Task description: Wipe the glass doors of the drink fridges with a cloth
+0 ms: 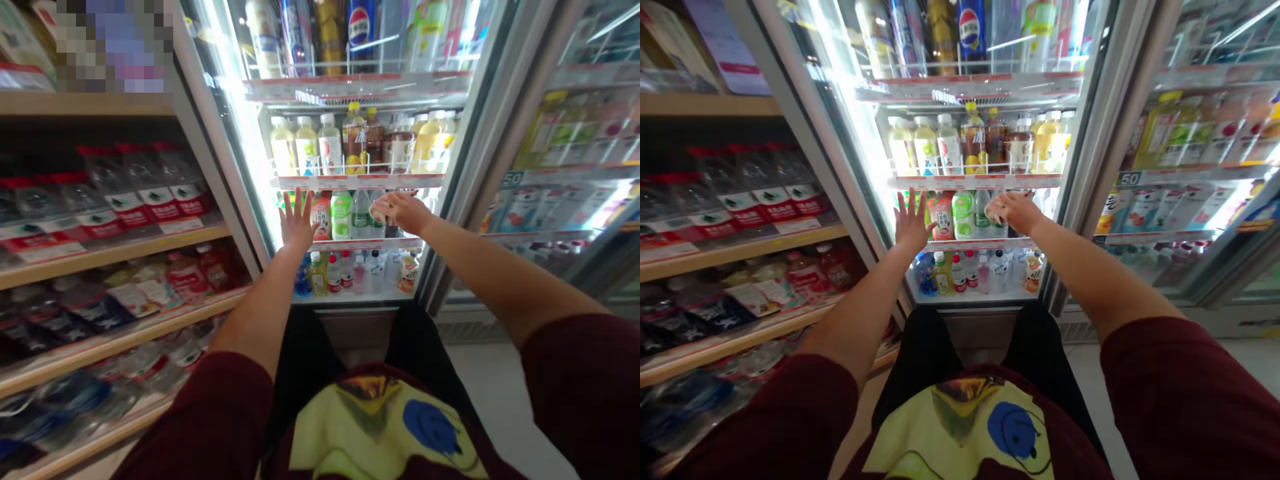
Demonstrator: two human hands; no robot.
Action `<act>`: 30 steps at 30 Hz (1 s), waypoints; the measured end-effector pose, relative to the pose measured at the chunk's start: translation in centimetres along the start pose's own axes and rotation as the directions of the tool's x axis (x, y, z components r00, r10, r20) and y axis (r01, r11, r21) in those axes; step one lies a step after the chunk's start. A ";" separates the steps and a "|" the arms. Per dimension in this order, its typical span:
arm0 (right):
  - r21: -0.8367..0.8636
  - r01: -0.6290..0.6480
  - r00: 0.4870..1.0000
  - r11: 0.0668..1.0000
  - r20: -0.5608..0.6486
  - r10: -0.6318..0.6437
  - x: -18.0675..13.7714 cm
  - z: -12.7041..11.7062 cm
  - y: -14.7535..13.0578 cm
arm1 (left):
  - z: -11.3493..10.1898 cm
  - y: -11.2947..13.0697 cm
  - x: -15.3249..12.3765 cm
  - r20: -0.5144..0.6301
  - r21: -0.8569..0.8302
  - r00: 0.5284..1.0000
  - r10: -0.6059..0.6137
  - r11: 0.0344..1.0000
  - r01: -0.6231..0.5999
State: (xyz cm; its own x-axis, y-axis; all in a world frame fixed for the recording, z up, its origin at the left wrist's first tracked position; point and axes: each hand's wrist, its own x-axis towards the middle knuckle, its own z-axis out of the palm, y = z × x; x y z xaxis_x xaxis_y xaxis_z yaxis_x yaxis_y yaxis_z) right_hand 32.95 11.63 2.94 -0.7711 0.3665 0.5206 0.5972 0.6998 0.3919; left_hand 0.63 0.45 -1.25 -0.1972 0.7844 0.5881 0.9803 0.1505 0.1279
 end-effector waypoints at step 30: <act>0.129 -0.117 0.892 0.985 -0.423 0.161 12.2 -1.2 -2.2 | 1.3 -1.3 -0.2 -0.063 0.003 0.996 0.067 0.998 -0.067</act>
State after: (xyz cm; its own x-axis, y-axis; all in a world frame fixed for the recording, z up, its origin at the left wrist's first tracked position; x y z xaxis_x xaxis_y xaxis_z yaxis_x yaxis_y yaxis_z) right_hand 22.54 13.80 9.34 -0.4984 0.1804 0.8480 0.6495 0.7256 0.2273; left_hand -0.63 0.91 -2.61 -0.1311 0.7535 0.6442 0.9914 0.0995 0.0854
